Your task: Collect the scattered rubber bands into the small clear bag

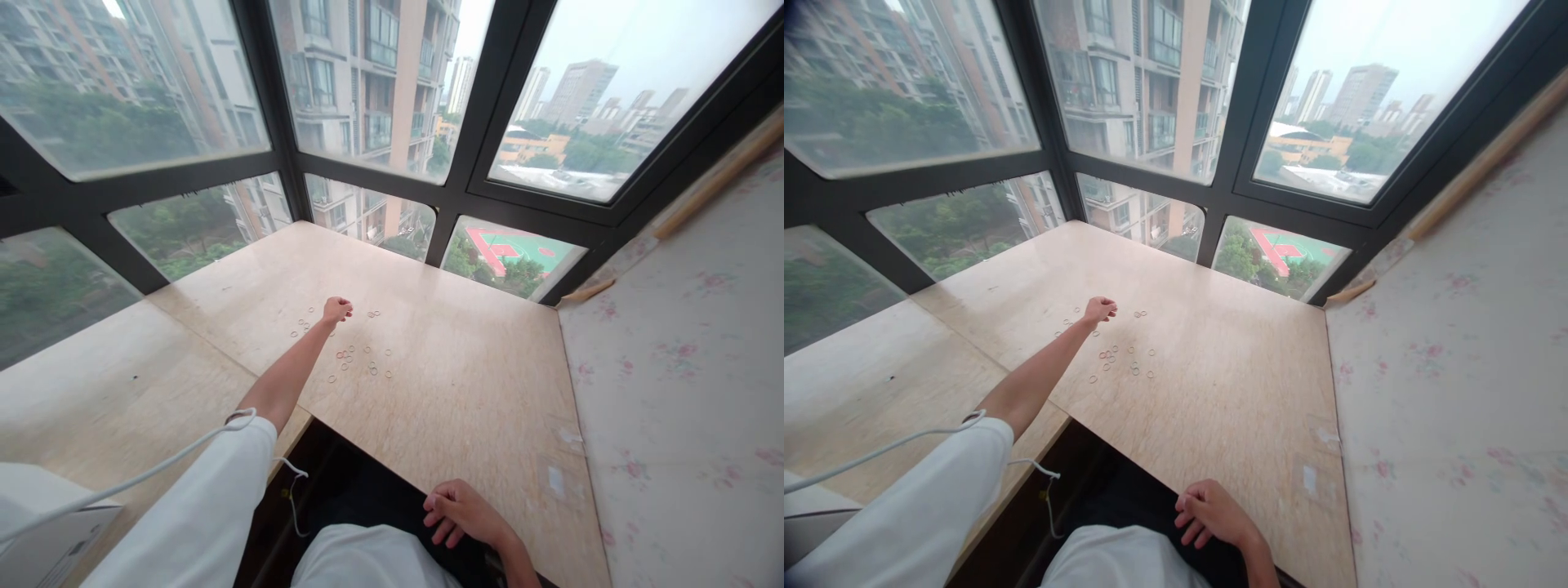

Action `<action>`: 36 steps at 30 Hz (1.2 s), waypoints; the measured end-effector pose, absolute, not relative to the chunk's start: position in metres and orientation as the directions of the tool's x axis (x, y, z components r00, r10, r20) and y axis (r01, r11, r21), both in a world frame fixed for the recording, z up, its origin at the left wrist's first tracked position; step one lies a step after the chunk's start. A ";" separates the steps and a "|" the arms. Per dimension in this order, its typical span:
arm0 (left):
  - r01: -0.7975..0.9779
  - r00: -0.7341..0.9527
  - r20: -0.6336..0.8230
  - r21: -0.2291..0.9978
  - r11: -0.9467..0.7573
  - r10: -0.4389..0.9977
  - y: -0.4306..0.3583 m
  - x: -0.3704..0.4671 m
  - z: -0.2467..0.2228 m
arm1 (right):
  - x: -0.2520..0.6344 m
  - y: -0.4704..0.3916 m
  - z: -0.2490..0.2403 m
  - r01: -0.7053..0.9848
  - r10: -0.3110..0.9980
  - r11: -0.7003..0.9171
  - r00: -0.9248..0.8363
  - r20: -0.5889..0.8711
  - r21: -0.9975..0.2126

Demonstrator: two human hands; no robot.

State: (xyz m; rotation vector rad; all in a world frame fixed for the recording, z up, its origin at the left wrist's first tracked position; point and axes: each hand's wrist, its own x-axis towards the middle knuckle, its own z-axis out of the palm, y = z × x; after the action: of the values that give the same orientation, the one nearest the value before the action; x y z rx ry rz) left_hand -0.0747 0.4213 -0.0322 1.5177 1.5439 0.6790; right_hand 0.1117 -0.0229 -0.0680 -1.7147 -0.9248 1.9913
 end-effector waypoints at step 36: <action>0.682 0.457 0.154 0.573 -0.456 0.876 0.214 -0.009 -0.092 | 0.110 -0.019 -0.069 0.117 0.648 -0.731 -0.191 -0.738 -0.672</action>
State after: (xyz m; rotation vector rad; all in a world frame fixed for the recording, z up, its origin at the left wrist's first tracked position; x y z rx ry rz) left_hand -0.0086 0.2140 -0.0918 2.2783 1.3058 0.6081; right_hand 0.1101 -0.0193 -0.0693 -1.7090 -0.8846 1.9820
